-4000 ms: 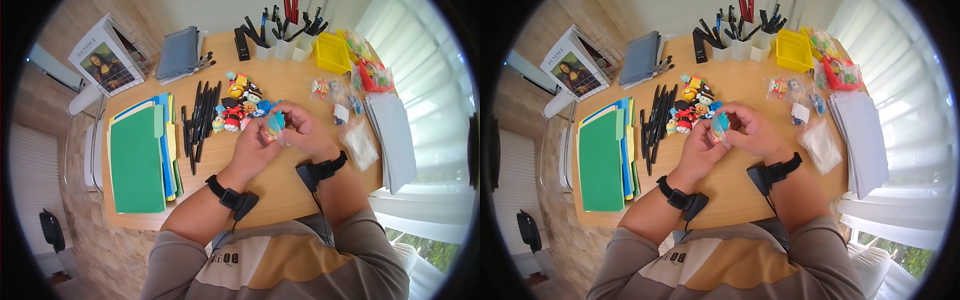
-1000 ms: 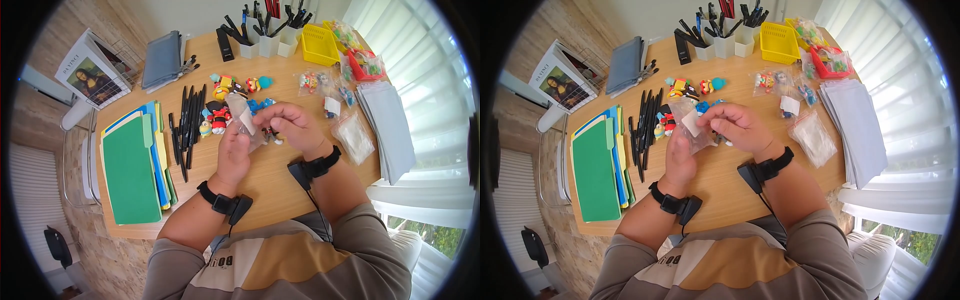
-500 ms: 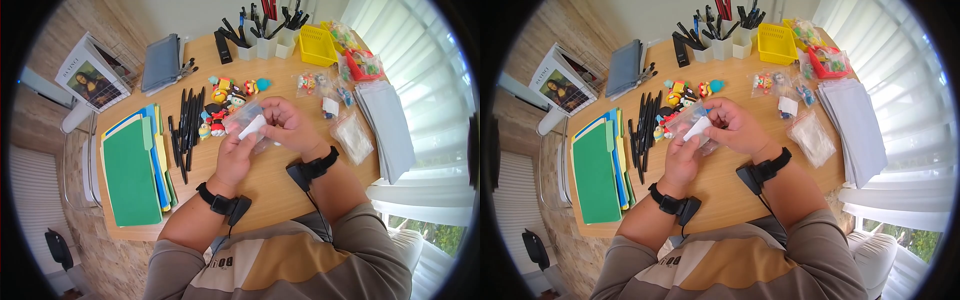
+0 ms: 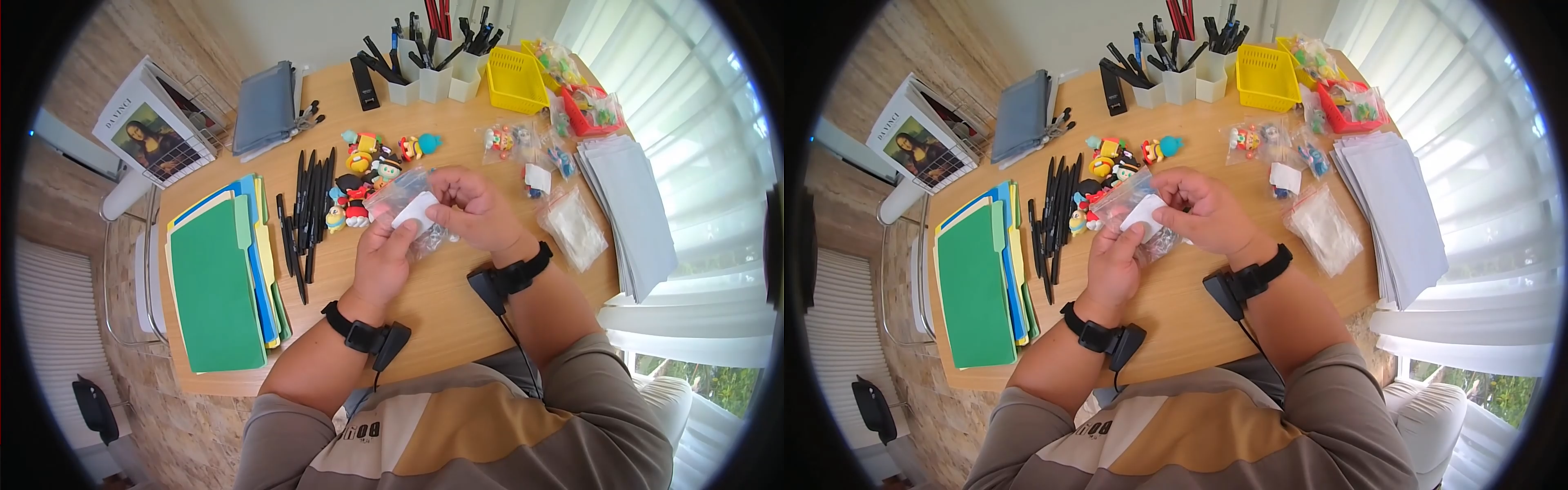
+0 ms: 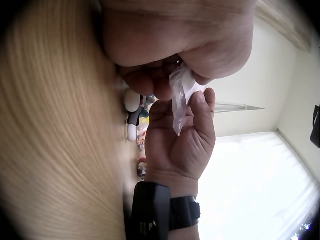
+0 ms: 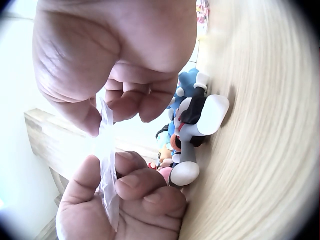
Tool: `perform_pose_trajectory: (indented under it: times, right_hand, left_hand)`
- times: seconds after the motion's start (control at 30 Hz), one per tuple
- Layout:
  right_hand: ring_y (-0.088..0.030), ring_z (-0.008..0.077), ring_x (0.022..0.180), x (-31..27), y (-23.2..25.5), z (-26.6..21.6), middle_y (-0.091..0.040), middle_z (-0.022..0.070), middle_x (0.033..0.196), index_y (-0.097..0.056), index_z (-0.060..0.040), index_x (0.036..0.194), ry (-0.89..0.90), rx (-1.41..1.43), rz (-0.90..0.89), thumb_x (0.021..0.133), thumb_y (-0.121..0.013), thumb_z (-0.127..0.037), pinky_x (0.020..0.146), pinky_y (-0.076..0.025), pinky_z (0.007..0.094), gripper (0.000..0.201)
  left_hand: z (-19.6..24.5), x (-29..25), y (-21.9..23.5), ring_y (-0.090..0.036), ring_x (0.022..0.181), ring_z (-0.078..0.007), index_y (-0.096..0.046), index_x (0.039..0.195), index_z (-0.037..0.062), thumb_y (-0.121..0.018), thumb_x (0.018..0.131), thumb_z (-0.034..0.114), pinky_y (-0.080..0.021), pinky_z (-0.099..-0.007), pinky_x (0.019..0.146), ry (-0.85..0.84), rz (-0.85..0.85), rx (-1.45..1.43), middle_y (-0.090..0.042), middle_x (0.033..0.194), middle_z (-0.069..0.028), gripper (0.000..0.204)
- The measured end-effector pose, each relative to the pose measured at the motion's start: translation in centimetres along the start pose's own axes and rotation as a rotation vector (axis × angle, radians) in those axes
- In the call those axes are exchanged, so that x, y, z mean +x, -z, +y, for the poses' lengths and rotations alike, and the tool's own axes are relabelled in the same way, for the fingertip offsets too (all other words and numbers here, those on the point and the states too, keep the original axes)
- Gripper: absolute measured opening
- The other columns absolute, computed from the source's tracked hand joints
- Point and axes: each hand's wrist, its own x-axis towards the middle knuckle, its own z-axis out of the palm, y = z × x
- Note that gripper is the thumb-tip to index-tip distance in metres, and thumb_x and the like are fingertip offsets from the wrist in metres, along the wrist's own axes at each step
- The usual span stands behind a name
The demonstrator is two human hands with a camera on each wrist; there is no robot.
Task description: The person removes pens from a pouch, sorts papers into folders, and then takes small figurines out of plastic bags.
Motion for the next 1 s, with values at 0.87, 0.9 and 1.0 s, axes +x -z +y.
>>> perform_pose_trajectory:
  times: [0.87, 0.9, 1.0]
  right_hand:
    - [-0.052, 0.0057, 0.072, -0.1, 0.0, -1.7, -0.056, -0.0033, 0.081, -0.064, -0.0047, 0.105, -0.196, -0.259, -0.181, 0.083, -0.069, -0.002, 0.064, -0.045, 0.0227, 0.024]
    - [-0.052, 0.0057, 0.072, -0.1, -0.1, -1.8, -0.056, -0.0033, 0.08, -0.064, -0.0046, 0.103, -0.209, -0.268, -0.152, 0.082, -0.069, -0.002, 0.064, -0.045, 0.0226, 0.021]
    - [-0.051, 0.0051, 0.069, 0.0, -0.3, -1.7, -0.055, -0.0031, 0.077, -0.063, -0.0041, 0.097, -0.18, -0.311, -0.116, 0.082, -0.069, -0.003, 0.061, -0.044, 0.0223, 0.016]
  left_hand:
    - [0.6, 0.7, 0.5, -0.063, 0.104, -0.0207, -0.056, 0.126, -0.0052, -0.061, 0.093, 0.013, -0.051, -0.0345, 0.092, 0.034, 0.131, 0.099, -0.065, 0.116, -0.0117, 0.038]
    - [0.6, 0.6, 0.5, -0.063, 0.104, -0.0207, -0.056, 0.126, -0.0052, -0.061, 0.093, 0.013, -0.051, -0.0345, 0.092, 0.029, 0.127, 0.101, -0.065, 0.116, -0.0117, 0.038]
    - [0.6, 0.6, 0.4, -0.064, 0.103, -0.02, -0.057, 0.126, -0.0047, -0.063, 0.091, 0.011, -0.051, -0.0342, 0.091, 0.028, 0.156, 0.105, -0.065, 0.116, -0.0114, 0.038]
